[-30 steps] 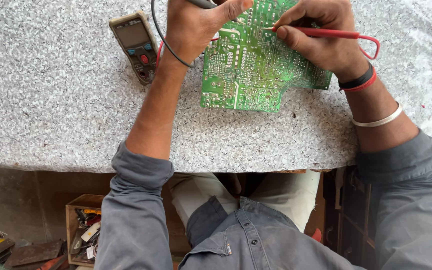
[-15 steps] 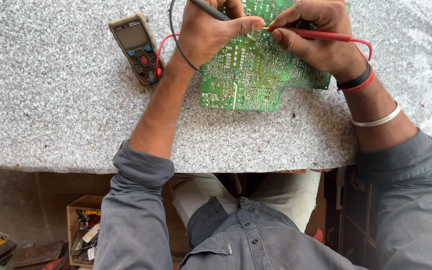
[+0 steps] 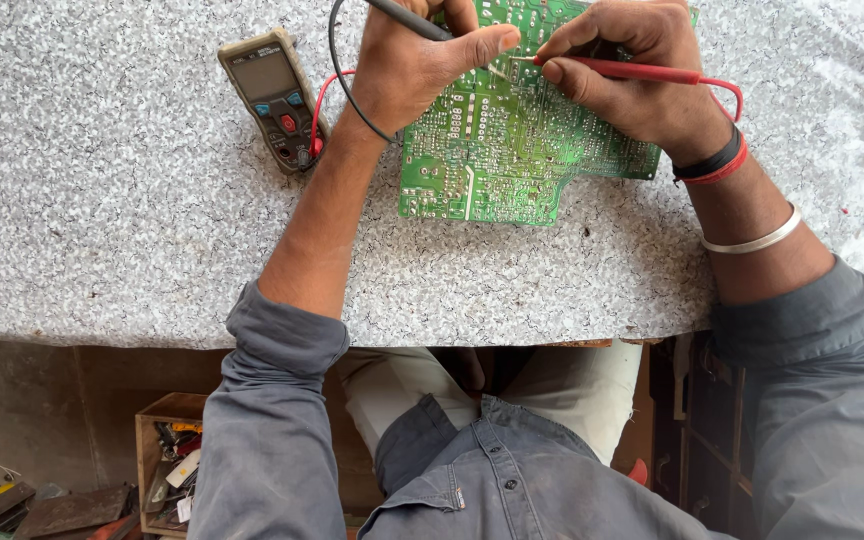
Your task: The person tests a green circuit board on a workbench using a digital multimeter. They hold the board steady with one hand while touching the red and black probes to various points on the board, repositioning the probes across different components and flipping the board to test other areas.
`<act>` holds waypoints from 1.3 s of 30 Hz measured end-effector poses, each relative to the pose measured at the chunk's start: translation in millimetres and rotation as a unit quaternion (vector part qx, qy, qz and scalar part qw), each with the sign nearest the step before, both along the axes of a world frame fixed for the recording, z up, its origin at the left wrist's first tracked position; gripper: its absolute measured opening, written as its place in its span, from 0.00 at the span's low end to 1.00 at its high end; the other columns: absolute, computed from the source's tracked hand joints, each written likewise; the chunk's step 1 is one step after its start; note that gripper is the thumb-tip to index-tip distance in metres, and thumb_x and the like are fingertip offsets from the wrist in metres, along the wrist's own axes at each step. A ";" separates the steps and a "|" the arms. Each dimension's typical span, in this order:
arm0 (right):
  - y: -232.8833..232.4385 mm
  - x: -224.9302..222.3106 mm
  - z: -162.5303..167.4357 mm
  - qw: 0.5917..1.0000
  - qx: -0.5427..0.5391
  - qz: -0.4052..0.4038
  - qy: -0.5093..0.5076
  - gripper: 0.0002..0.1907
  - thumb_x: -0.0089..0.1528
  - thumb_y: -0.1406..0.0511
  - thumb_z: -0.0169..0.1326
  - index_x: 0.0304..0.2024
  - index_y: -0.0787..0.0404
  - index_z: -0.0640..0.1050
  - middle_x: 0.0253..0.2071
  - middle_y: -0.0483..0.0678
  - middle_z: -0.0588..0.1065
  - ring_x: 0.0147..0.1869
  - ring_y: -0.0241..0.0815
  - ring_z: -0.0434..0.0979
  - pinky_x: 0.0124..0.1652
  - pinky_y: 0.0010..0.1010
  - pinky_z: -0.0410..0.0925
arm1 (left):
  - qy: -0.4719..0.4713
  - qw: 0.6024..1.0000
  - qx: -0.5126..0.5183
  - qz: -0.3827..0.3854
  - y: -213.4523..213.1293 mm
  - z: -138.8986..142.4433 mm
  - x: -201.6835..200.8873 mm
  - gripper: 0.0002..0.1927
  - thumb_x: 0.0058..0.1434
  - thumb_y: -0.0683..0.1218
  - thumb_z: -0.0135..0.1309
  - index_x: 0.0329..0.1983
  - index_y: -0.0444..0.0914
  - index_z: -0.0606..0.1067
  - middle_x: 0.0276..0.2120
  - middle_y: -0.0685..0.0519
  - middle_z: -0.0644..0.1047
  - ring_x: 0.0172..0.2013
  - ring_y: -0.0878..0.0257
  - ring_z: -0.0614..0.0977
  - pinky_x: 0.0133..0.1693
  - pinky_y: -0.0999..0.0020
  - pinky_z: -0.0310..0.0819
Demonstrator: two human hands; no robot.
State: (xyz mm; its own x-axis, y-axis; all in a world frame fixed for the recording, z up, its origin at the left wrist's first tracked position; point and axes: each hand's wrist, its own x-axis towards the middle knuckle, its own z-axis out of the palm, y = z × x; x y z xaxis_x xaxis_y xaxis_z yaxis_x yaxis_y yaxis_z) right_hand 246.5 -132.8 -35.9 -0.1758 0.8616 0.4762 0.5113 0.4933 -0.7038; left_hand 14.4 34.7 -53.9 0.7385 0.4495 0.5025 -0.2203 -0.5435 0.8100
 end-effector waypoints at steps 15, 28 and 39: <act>1.7 -0.9 0.3 1.000 0.003 -0.005 -0.006 0.10 0.75 0.63 0.63 0.46 0.66 0.82 0.36 0.47 0.80 0.36 0.30 0.78 0.35 0.18 0.69 | 0.001 1.000 -0.011 0.010 -0.1 1.8 0.3 0.17 0.68 0.47 0.71 0.27 0.37 0.77 0.21 0.55 0.76 0.21 0.71 0.74 0.23 0.77 0.66; 2.1 0.2 0.2 1.000 0.005 -0.001 -0.007 0.12 0.77 0.62 0.64 0.47 0.66 0.82 0.36 0.47 0.80 0.35 0.30 0.79 0.34 0.18 0.70 | -0.020 1.000 0.007 0.006 1.5 -0.3 4.4 0.18 0.68 0.47 0.71 0.26 0.37 0.76 0.21 0.55 0.76 0.21 0.71 0.73 0.22 0.76 0.66; 1.7 -0.2 -0.2 1.000 0.004 0.000 -0.003 0.12 0.76 0.62 0.64 0.46 0.66 0.82 0.36 0.47 0.80 0.34 0.30 0.78 0.33 0.18 0.69 | -0.011 1.000 0.003 0.025 -1.9 1.3 4.4 0.18 0.67 0.46 0.71 0.26 0.37 0.77 0.22 0.55 0.77 0.21 0.71 0.74 0.23 0.76 0.66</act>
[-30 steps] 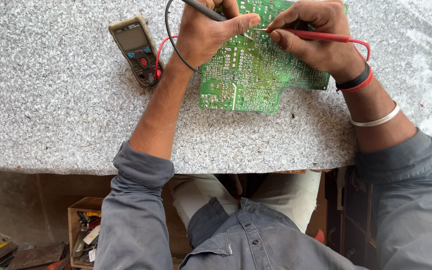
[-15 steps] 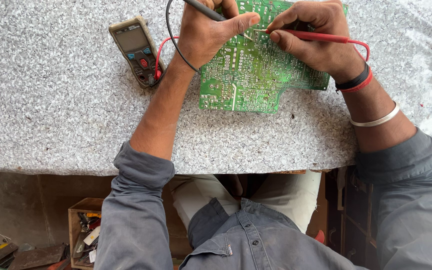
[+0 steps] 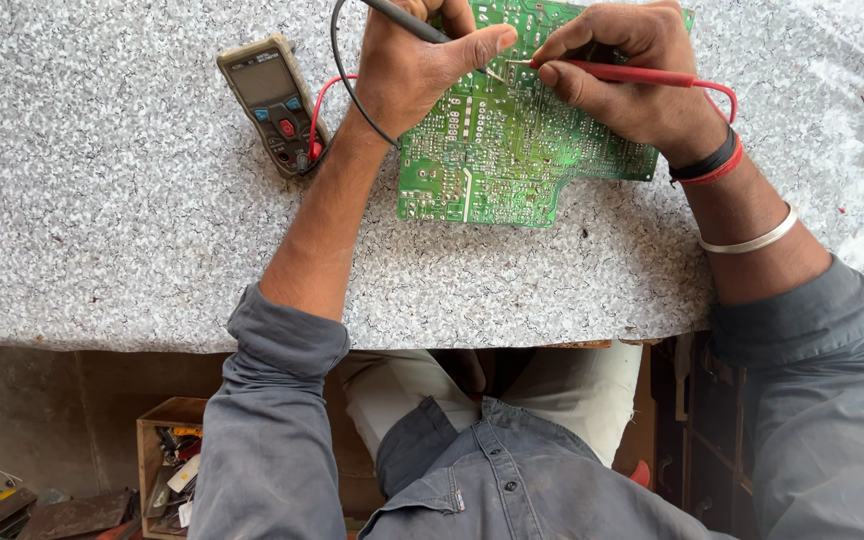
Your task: The person tests a green circuit board on a workbench using a digital multimeter. They hold the board steady with one hand while touching the red and black probes to various points on the board, repositioning the probes across different components and flipping the board to test other areas.
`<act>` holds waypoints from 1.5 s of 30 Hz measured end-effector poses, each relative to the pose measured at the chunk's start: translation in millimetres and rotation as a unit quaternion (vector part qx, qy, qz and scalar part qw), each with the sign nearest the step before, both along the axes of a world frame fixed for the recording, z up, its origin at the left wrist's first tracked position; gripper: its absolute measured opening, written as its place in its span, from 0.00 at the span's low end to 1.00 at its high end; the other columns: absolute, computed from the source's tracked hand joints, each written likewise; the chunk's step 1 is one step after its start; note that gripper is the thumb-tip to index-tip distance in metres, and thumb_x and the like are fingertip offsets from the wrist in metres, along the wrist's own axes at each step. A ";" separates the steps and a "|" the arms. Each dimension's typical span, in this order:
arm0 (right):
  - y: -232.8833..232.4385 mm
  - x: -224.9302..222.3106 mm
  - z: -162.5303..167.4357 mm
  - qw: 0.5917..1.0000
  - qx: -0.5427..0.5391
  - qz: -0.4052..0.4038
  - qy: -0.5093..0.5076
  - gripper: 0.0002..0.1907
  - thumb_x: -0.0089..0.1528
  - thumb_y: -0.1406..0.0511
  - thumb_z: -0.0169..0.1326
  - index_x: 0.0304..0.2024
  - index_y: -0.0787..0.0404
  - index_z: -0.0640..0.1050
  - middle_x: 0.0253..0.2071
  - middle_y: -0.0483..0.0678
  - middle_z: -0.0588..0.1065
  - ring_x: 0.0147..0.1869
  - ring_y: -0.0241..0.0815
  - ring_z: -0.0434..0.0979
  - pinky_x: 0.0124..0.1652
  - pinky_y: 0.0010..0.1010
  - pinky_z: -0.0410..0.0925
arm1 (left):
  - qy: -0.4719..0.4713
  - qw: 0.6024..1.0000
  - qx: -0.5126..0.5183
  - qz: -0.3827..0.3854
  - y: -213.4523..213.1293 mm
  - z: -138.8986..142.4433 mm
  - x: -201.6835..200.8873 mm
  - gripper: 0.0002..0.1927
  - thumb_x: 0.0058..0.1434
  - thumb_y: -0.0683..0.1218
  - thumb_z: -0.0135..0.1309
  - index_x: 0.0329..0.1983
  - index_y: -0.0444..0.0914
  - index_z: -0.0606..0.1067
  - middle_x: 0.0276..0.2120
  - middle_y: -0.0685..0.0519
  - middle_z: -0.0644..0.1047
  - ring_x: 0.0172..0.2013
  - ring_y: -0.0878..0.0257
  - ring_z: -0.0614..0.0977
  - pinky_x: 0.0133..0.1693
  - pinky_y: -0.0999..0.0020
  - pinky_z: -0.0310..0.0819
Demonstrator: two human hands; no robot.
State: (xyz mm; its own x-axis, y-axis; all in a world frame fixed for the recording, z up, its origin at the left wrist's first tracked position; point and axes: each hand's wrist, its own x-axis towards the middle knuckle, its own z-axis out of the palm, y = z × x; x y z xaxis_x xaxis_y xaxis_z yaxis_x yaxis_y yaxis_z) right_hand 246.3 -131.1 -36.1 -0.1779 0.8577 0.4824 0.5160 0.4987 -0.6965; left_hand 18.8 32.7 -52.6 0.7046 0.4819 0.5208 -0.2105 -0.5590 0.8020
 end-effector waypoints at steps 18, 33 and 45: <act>-6.8 7.2 -11.9 0.988 -0.052 -0.029 0.144 0.09 0.79 0.65 0.61 0.47 0.66 0.80 0.38 0.46 0.80 0.37 0.28 0.77 0.37 0.17 0.69 | -0.005 1.000 -0.009 -0.001 -0.5 2.3 0.0 0.17 0.67 0.46 0.71 0.27 0.37 0.76 0.21 0.56 0.76 0.21 0.72 0.73 0.22 0.77 0.65; -5.8 4.9 -10.3 0.994 -0.050 -0.039 0.084 0.08 0.78 0.66 0.60 0.46 0.66 0.80 0.36 0.45 0.78 0.36 0.27 0.77 0.36 0.16 0.69 | 0.005 1.000 -0.020 -0.003 0.0 2.9 -1.6 0.18 0.67 0.45 0.71 0.26 0.37 0.75 0.21 0.56 0.76 0.20 0.72 0.72 0.22 0.76 0.62; -4.6 -0.3 2.8 0.998 -0.023 -0.045 0.036 0.10 0.77 0.65 0.63 0.48 0.67 0.82 0.34 0.45 0.78 0.34 0.28 0.75 0.34 0.18 0.67 | 0.006 1.000 -0.011 0.008 -0.9 1.6 -0.3 0.18 0.67 0.47 0.71 0.26 0.38 0.75 0.20 0.56 0.76 0.20 0.72 0.72 0.22 0.76 0.64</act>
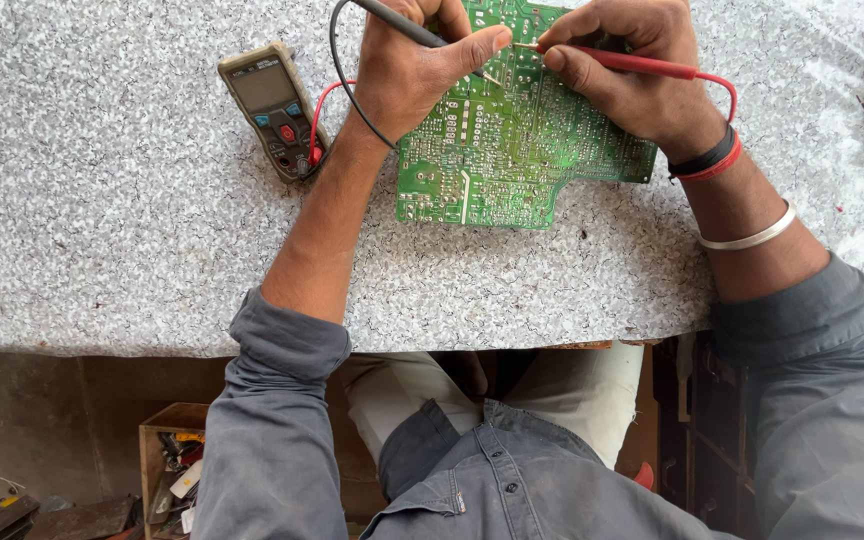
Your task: The person tests a green circuit board on a workbench using a digital multimeter. They hold the board steady with one hand while touching the red and black probes to various points on the board, repositioning the probes across different components and flipping the board to test other areas.
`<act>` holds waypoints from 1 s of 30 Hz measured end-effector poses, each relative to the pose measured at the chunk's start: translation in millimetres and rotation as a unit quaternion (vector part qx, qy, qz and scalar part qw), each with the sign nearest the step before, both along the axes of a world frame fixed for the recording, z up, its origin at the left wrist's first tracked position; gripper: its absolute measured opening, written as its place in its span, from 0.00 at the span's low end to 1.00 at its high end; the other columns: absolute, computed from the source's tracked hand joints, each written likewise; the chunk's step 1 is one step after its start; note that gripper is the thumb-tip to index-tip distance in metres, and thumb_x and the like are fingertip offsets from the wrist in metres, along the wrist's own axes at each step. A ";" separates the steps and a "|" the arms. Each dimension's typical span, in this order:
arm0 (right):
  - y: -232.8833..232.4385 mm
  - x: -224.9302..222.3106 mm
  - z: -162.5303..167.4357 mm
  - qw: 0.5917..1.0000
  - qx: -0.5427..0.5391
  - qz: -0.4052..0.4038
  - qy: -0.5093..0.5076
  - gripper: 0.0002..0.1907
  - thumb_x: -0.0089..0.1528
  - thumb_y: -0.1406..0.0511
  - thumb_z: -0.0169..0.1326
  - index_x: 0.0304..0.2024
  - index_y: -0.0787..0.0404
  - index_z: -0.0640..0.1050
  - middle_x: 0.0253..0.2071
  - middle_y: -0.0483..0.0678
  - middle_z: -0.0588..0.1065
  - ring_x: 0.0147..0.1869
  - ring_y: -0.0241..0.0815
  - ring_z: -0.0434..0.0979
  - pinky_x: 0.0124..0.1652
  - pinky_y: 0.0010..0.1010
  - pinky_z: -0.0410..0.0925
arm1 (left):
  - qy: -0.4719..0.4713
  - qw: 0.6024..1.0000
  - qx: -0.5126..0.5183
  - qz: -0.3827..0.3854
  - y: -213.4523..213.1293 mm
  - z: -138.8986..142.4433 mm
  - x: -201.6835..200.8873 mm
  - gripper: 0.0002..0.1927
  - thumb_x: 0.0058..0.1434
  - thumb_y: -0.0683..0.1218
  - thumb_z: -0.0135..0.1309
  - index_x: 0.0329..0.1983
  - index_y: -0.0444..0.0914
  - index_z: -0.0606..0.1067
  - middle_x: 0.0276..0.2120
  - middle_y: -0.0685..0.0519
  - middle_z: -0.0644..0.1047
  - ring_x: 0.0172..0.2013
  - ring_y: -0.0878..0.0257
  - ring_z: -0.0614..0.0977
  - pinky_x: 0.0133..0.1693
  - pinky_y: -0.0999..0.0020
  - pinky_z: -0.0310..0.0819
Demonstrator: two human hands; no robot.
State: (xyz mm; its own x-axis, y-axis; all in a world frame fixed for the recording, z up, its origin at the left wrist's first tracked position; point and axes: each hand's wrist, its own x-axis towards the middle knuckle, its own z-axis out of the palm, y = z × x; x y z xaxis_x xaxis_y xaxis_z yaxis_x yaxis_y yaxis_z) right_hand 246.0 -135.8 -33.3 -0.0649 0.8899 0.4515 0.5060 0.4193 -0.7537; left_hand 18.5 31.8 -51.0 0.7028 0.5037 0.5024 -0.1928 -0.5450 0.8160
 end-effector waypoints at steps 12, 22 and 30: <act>-0.1 -5.5 11.8 0.999 0.004 -0.019 -0.041 0.10 0.74 0.63 0.64 0.47 0.65 0.84 0.37 0.48 0.80 0.38 0.32 0.80 0.38 0.23 0.71 | -0.005 1.000 0.007 -0.008 1.4 4.9 -1.3 0.22 0.68 0.52 0.70 0.27 0.38 0.72 0.21 0.57 0.74 0.21 0.71 0.71 0.22 0.75 0.62; -0.7 -13.8 24.7 0.999 -0.017 -0.032 0.002 0.12 0.71 0.60 0.63 0.48 0.63 0.83 0.41 0.49 0.81 0.43 0.35 0.82 0.44 0.26 0.74 | 0.044 0.998 -0.002 0.034 -1.9 9.4 1.0 0.24 0.62 0.59 0.69 0.24 0.41 0.70 0.19 0.59 0.72 0.19 0.74 0.69 0.20 0.78 0.62; 4.9 -14.9 28.6 0.999 -0.010 -0.036 -0.003 0.12 0.67 0.59 0.63 0.44 0.62 0.83 0.37 0.48 0.82 0.39 0.36 0.82 0.38 0.27 0.74 | 0.047 0.998 -0.041 0.027 -5.1 21.5 2.7 0.21 0.62 0.54 0.69 0.24 0.42 0.71 0.18 0.60 0.74 0.19 0.75 0.72 0.18 0.78 0.62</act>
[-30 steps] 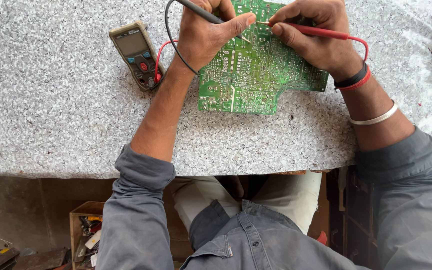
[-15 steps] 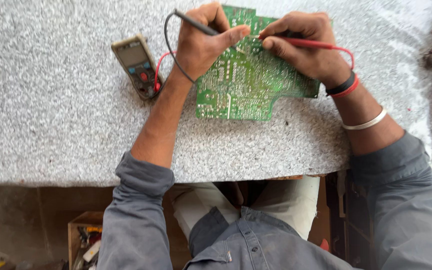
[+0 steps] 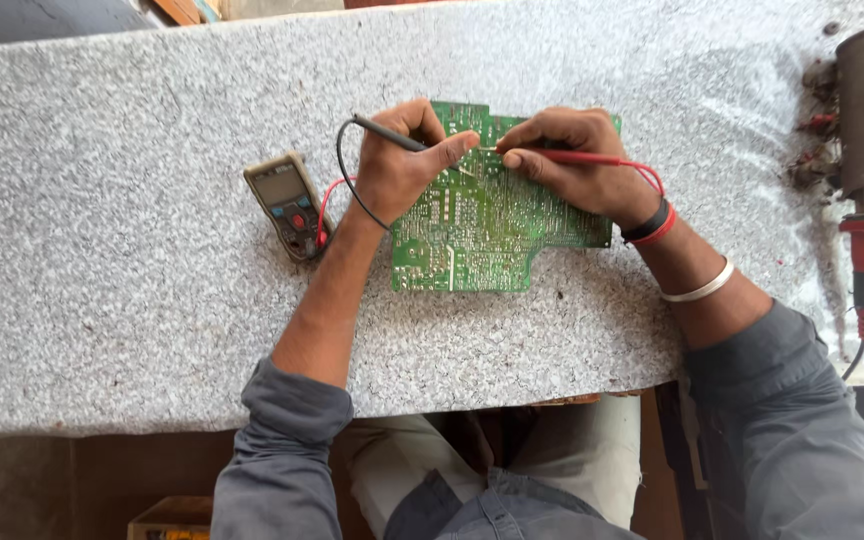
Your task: The person tests a green circuit board on a workbench using a digital multimeter. They hold the board steady with one hand while touching the red and black probes to various points on the board, repositioning the probes across different components and flipping the board to test other areas.
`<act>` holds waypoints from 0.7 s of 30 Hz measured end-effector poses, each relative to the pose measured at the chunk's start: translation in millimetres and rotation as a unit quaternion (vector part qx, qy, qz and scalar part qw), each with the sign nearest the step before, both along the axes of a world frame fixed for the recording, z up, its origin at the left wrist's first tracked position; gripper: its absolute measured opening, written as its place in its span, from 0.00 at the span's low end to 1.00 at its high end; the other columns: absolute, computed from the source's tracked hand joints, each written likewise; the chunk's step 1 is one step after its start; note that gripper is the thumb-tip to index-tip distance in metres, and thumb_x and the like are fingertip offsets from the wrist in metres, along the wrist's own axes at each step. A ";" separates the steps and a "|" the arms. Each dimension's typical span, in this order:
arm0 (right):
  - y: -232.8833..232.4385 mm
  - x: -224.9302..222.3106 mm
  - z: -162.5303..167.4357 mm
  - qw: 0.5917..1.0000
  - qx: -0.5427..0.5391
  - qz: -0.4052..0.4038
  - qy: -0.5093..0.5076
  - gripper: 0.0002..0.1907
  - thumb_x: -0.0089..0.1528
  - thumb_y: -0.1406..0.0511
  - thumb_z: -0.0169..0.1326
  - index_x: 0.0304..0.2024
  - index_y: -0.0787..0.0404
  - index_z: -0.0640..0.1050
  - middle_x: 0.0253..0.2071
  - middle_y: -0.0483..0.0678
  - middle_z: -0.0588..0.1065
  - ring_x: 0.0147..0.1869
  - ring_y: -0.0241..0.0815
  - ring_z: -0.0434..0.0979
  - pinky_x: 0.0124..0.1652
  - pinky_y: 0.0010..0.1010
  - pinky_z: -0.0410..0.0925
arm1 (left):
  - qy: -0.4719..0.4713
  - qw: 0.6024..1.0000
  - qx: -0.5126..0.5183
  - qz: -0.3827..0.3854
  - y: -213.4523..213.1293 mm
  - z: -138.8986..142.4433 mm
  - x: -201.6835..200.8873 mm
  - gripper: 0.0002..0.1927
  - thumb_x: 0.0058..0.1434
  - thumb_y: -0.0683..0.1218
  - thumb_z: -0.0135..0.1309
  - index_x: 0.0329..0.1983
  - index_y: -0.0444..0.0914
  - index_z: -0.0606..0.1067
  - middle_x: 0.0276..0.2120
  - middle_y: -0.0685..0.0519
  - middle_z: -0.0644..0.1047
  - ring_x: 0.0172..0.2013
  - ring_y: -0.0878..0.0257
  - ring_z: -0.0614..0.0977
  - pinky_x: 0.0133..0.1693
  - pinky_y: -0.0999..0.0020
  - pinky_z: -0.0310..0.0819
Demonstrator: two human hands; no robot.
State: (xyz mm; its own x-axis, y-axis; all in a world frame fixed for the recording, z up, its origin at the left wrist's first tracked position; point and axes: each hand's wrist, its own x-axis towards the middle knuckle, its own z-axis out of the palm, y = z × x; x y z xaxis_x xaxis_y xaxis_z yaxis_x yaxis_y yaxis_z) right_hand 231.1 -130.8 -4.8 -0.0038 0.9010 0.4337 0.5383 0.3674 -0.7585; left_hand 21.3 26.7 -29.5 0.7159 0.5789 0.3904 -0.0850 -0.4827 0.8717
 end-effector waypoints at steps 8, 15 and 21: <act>-2.2 -4.0 6.7 1.000 0.004 -0.003 0.009 0.11 0.67 0.60 0.62 0.44 0.61 0.83 0.38 0.47 0.82 0.40 0.35 0.83 0.40 0.27 0.74 | 0.020 1.000 -0.016 0.017 -8.6 15.4 -2.4 0.20 0.61 0.50 0.69 0.22 0.40 0.71 0.18 0.58 0.74 0.20 0.74 0.70 0.20 0.76 0.61; -6.9 -5.8 16.9 0.999 -0.036 -0.012 0.026 0.11 0.65 0.60 0.62 0.43 0.61 0.83 0.36 0.46 0.82 0.38 0.35 0.82 0.39 0.29 0.74 | 0.041 0.999 0.008 0.030 -14.0 20.1 0.1 0.21 0.63 0.51 0.67 0.22 0.39 0.69 0.18 0.59 0.69 0.21 0.73 0.66 0.22 0.72 0.58; -9.5 -6.0 18.0 1.000 -0.013 -0.006 0.009 0.11 0.66 0.60 0.62 0.44 0.61 0.83 0.37 0.47 0.82 0.40 0.36 0.82 0.40 0.30 0.73 | 0.061 0.998 -0.021 0.029 -17.1 24.1 0.6 0.22 0.63 0.52 0.67 0.22 0.39 0.70 0.18 0.59 0.69 0.21 0.72 0.65 0.23 0.70 0.57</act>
State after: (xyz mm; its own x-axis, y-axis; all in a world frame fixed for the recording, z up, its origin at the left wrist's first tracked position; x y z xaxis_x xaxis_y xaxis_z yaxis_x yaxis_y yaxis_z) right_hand 225.1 -140.3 13.2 0.0153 0.9117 0.4106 0.5281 0.3413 -0.7776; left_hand 21.9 9.6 -5.4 0.7216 0.6345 0.2770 0.0492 -0.4461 0.8936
